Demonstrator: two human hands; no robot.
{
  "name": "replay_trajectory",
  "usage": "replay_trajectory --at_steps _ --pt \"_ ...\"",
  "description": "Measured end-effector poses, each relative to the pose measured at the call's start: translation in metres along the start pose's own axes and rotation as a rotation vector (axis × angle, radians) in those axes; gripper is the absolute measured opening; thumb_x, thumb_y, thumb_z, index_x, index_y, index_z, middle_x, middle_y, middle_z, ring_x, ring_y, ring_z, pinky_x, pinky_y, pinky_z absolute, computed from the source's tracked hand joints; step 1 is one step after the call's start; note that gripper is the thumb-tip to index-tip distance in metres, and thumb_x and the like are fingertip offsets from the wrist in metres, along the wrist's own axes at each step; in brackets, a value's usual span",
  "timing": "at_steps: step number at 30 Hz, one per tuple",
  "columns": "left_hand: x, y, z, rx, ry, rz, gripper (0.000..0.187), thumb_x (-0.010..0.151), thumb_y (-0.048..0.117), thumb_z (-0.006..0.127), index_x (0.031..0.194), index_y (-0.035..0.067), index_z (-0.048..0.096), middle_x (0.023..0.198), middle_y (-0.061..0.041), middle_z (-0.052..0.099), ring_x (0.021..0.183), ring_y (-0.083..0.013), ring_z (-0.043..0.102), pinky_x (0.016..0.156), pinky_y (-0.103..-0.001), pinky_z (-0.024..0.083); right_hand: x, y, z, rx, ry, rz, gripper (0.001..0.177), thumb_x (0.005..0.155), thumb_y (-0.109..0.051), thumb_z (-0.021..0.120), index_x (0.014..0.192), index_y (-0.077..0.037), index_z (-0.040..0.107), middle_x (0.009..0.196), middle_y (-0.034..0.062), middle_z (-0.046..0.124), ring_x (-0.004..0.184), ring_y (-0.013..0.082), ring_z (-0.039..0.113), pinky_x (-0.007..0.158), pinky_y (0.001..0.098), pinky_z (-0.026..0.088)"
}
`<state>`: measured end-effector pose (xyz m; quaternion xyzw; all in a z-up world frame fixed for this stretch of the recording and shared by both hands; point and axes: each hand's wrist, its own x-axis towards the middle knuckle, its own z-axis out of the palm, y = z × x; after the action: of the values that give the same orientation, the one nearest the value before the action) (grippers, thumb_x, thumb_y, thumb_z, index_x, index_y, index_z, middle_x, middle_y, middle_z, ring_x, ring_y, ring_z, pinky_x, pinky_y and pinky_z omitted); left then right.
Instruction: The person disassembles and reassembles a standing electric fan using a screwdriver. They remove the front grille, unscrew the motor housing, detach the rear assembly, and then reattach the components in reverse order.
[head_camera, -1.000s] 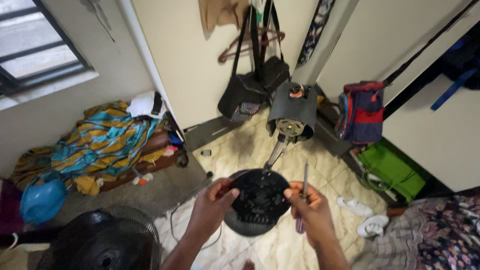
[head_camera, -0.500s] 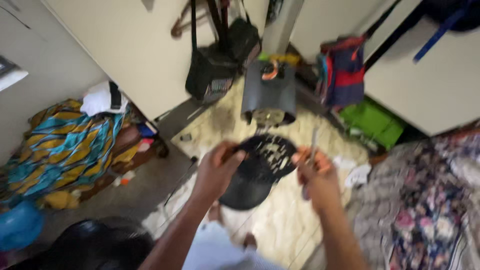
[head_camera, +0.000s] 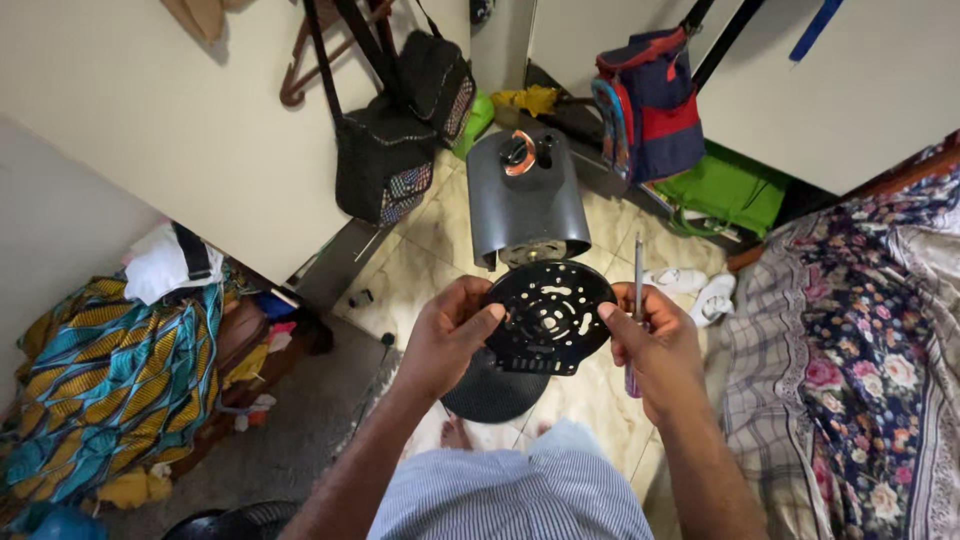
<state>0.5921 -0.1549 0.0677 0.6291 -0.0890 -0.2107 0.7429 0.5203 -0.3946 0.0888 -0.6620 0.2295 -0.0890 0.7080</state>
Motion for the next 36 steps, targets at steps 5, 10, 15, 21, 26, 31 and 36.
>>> replay_trajectory --at_steps 5,10,15,21,26,31,36 --pt "0.007 0.0 0.0 0.01 0.015 -0.035 0.021 0.093 0.006 0.066 0.112 -0.001 0.065 0.094 -0.004 0.068 0.088 -0.0108 0.063 0.081 -0.028 0.052 0.006 -0.002 -0.003 -0.029 -0.099 0.054 0.023 0.088 -0.013 0.075 0.106 0.0 0.07 0.068 -0.0011 0.057 0.051 0.0067 0.047 0.047 0.0233 0.037" --pt "0.004 0.002 0.0 -0.007 0.032 -0.008 0.027 0.09 0.011 0.065 0.115 -0.001 0.066 0.097 -0.005 0.071 0.091 -0.0117 0.065 0.084 -0.028 0.053 0.015 -0.006 0.002 -0.052 -0.143 0.084 0.022 0.086 -0.013 0.074 0.104 -0.002 0.07 0.066 -0.0027 0.058 0.05 0.0059 0.045 0.045 0.0227 0.035" --pt "-0.005 -0.001 0.004 0.001 0.086 -0.001 0.033 0.09 0.014 0.067 0.118 -0.003 0.066 0.096 -0.006 0.069 0.09 -0.0131 0.064 0.083 -0.029 0.052 0.021 -0.011 -0.002 -0.18 -0.173 0.136 0.019 0.087 -0.014 0.072 0.102 -0.002 0.068 0.06 -0.0016 0.052 0.047 0.0067 0.043 0.042 0.0243 0.029" --pt "-0.01 -0.004 0.016 -0.039 0.094 0.005 0.033 0.092 0.011 0.067 0.122 -0.003 0.065 0.098 -0.005 0.069 0.091 -0.0115 0.063 0.084 -0.028 0.052 0.023 -0.009 -0.012 -0.136 -0.26 0.073 0.017 0.087 -0.01 0.071 0.101 -0.002 0.069 0.062 -0.0026 0.053 0.05 0.006 0.045 0.045 0.0225 0.033" --pt "-0.013 -0.005 0.019 0.034 0.107 0.032 0.031 0.092 0.011 0.067 0.12 -0.002 0.066 0.099 -0.003 0.071 0.091 -0.0099 0.065 0.085 -0.026 0.053 0.024 -0.007 -0.013 -0.169 -0.215 0.099 0.019 0.087 -0.012 0.071 0.103 -0.003 0.069 0.062 -0.0017 0.053 0.049 0.0068 0.046 0.044 0.0242 0.032" --pt "-0.012 -0.005 0.018 0.109 0.176 0.026 0.025 0.093 0.012 0.069 0.114 -0.001 0.068 0.09 -0.001 0.069 0.083 -0.0089 0.062 0.075 -0.026 0.051 0.03 -0.009 -0.009 -0.103 -0.252 -0.008 0.022 0.087 -0.012 0.074 0.106 -0.002 0.07 0.071 -0.0037 0.059 0.054 0.0051 0.049 0.049 0.0224 0.041" --pt "-0.006 -0.002 0.019 0.124 0.194 0.027 0.024 0.093 0.013 0.069 0.113 0.0 0.07 0.084 0.0 0.067 0.076 -0.0076 0.059 0.069 -0.026 0.048 0.034 -0.012 -0.006 -0.178 -0.222 -0.065 0.023 0.087 -0.012 0.075 0.107 -0.002 0.072 0.07 -0.0021 0.059 0.055 0.0055 0.049 0.049 0.0223 0.04"
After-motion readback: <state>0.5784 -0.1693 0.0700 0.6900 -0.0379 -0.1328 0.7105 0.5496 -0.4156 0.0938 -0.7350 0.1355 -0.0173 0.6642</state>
